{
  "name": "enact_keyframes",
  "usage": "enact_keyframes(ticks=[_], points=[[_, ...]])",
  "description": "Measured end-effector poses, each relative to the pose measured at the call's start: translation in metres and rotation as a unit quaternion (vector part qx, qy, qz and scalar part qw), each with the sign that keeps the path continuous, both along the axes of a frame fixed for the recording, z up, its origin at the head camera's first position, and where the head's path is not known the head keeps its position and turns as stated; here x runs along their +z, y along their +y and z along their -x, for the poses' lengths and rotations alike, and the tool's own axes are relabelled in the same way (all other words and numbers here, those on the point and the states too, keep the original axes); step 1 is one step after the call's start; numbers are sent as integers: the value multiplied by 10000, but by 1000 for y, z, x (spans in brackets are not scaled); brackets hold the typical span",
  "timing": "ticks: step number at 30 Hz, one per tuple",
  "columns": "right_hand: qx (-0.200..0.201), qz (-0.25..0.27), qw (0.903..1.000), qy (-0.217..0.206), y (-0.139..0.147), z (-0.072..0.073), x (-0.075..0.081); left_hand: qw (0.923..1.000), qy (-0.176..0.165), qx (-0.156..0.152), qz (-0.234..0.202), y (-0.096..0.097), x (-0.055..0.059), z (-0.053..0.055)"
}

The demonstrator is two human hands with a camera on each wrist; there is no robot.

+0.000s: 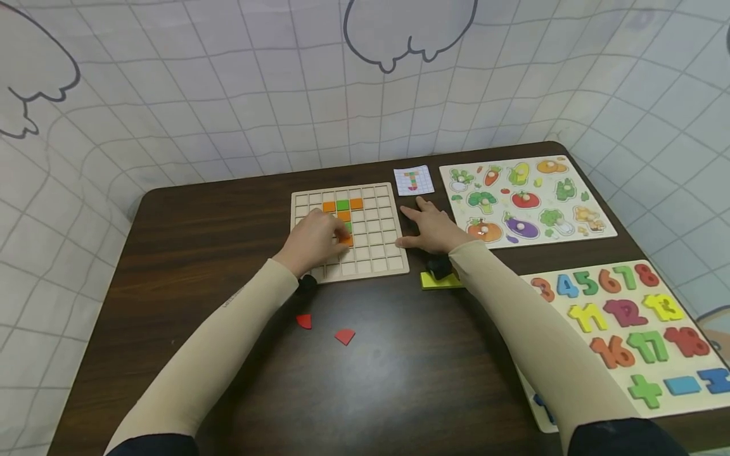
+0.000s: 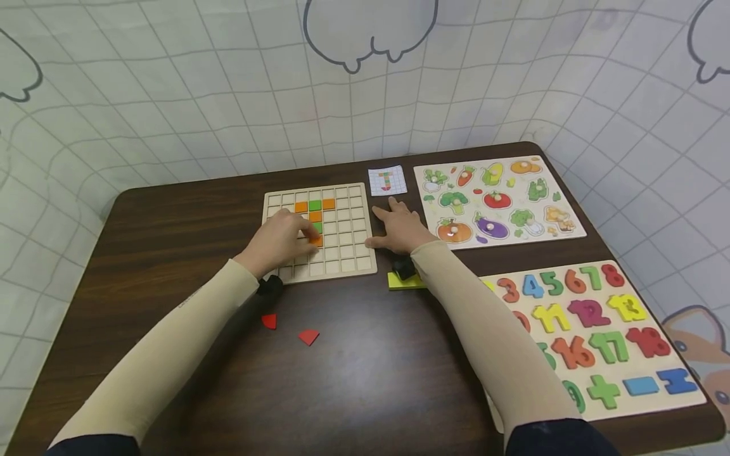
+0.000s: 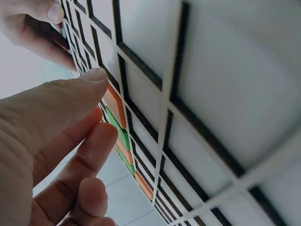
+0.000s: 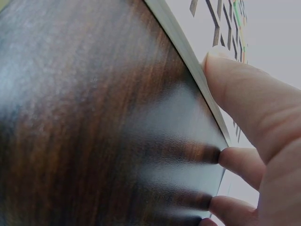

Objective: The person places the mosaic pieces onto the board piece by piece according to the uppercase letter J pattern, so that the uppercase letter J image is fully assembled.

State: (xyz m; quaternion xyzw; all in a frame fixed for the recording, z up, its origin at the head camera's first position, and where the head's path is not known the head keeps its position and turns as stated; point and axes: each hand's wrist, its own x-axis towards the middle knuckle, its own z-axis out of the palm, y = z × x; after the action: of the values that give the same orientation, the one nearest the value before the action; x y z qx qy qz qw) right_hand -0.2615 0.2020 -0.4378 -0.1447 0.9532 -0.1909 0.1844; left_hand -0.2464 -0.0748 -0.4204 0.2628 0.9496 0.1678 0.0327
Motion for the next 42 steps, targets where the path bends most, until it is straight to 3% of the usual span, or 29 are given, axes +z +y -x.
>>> enact_keyframes(ticks=[5,12,18,24,27,33,38,42], points=[[-11,-31,10000,-2,-1,-1,-1,9998,-18,-70,-171,-11,3,-17],[30,-26,10000,-1,-1,-1,1,9983,-298,-375,-318,-33,8,-47],[31,-14,10000,6,0,1,4,9927,-473,-1067,-301,-43,9,-72],[-8,14,10000,-41,-1,1,5,9773,-923,-1894,-227,-40,4,-94],[38,8,10000,-77,-2,0,3,9717,-1081,-2094,-170,-36,1,-103],[26,1,10000,-51,-2,-1,4,9715,-918,-2185,25,-27,-5,-112],[35,16,10000,-27,-2,-2,4,9728,-595,-2238,47,-24,-6,-114],[32,-9,10000,5,-2,-2,3,9746,-533,-2172,65,-22,-6,-116]])
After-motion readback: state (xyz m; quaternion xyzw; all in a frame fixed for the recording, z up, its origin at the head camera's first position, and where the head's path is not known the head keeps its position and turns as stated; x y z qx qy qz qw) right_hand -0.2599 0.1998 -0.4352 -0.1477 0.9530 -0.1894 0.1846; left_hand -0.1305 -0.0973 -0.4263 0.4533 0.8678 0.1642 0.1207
